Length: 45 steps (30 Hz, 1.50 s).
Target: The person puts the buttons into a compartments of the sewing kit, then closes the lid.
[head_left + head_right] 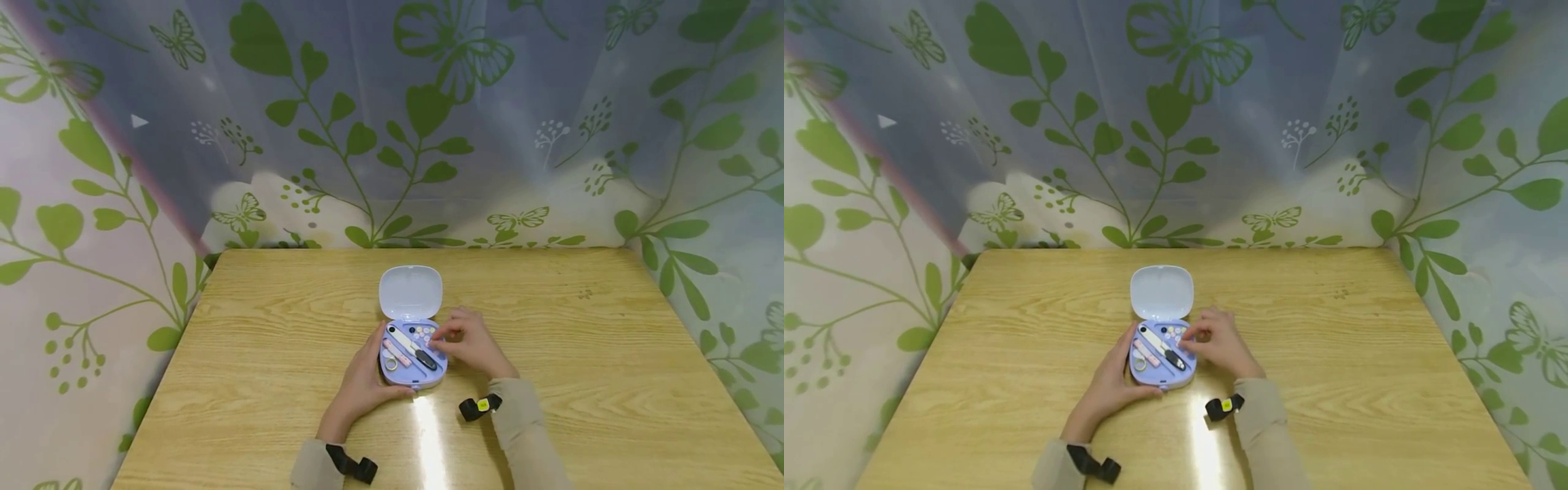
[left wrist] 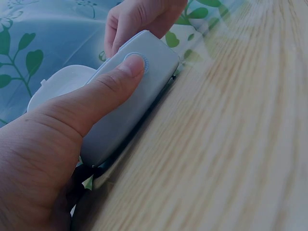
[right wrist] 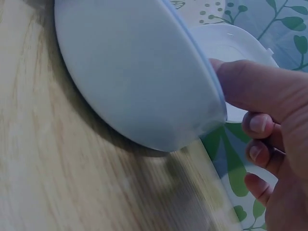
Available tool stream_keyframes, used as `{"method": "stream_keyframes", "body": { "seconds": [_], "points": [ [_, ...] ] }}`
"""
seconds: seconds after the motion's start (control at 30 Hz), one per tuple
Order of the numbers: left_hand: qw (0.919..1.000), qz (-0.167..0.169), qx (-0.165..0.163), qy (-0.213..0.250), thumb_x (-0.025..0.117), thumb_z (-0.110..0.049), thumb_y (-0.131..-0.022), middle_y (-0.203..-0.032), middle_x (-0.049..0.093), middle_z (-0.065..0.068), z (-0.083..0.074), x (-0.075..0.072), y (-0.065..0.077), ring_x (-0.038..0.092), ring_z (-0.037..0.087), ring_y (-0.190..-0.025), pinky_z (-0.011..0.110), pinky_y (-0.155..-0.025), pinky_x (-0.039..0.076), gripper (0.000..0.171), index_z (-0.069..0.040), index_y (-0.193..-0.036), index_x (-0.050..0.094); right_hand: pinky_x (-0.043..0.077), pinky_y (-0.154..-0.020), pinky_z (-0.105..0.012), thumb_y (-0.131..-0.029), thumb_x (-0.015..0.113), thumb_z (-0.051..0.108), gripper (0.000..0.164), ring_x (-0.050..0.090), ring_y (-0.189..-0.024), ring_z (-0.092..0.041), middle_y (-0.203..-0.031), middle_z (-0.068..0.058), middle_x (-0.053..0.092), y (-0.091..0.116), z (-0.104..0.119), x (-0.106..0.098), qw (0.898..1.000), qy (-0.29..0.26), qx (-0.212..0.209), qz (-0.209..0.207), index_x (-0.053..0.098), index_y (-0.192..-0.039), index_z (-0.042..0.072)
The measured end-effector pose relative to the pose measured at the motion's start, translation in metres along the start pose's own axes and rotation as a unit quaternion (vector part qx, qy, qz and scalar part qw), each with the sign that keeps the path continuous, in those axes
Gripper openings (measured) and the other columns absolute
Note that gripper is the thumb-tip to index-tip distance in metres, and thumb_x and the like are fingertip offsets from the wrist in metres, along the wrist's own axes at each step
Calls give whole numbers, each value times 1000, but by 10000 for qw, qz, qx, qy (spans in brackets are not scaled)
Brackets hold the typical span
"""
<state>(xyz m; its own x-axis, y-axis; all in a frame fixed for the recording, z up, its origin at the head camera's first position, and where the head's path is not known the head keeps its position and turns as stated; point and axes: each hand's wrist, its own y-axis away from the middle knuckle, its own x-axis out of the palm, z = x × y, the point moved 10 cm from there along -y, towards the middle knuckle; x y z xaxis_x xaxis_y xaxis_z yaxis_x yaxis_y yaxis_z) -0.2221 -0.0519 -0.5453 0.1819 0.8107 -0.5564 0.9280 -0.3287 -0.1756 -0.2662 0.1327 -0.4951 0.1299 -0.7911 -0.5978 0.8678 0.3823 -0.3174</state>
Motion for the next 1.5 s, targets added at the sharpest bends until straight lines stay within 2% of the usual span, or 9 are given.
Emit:
{"method": "stream_keyframes", "body": {
  "seconds": [0.27,0.57,0.73,1.0,1.13,1.23,1.4,1.5],
  "points": [
    [10000,10,-12,5,92,-51,-61,-162,26,1,1,1,0,29,24,-145,48,-117,27,132,-15,-160,14,24,-80,-39,-76,87,18,11,40,-75,-12,-69,9,45,-1,1,3,9995,190,252,88,78,-79,24],
    [10000,10,6,7,92,-52,-61,-162,26,1,1,1,-1,28,24,-145,49,-117,27,132,-15,-160,14,25,-82,-41,-79,84,14,9,42,-76,-13,-72,7,49,0,2,2,9991,262,336,76,78,-83,20],
    [10000,2,59,1,91,-53,-61,-162,25,2,0,0,-2,29,27,-145,51,-116,28,132,-15,-160,13,25,-81,-40,-79,84,12,9,42,-75,-13,-71,8,48,-1,3,3,9991,256,346,48,78,-82,19],
    [10000,26,-3,22,91,-54,-61,-162,25,-1,3,1,-2,28,23,-146,48,-117,27,132,-19,-161,13,25,-79,-39,-79,84,12,9,41,-76,-13,-71,9,45,0,4,4,9991,144,387,23,78,-82,18],
    [10000,26,22,30,91,-53,-61,-162,25,0,2,1,-2,28,23,-146,47,-117,26,131,-17,-161,13,34,-75,-32,-80,83,10,8,45,-76,-13,-73,8,51,2,2,1,9990,-150,391,-153,79,-84,17],
    [10000,24,37,63,92,-52,-61,-162,25,1,2,1,-2,28,23,-146,47,-117,26,132,-15,-160,14,42,-67,-25,-82,81,9,6,48,-75,-14,-75,6,58,2,-1,-3,9974,-469,388,-391,80,-85,14],
    [9999,-6,138,93,92,-50,-60,-162,26,2,-1,0,-2,29,25,-145,49,-117,28,132,-14,-160,15,42,-65,-20,-86,77,5,6,50,-76,-13,-79,-3,63,5,-3,-11,9923,-817,547,-750,79,-91,5],
    [9998,-25,170,109,93,-50,-60,-161,28,1,-2,0,-1,30,25,-145,48,-117,28,132,-14,-160,15,41,-65,-21,-88,72,0,9,48,-74,-12,-77,-9,60,7,9,-20,9876,-999,681,-999,76,-95,-3]
  ]
}}
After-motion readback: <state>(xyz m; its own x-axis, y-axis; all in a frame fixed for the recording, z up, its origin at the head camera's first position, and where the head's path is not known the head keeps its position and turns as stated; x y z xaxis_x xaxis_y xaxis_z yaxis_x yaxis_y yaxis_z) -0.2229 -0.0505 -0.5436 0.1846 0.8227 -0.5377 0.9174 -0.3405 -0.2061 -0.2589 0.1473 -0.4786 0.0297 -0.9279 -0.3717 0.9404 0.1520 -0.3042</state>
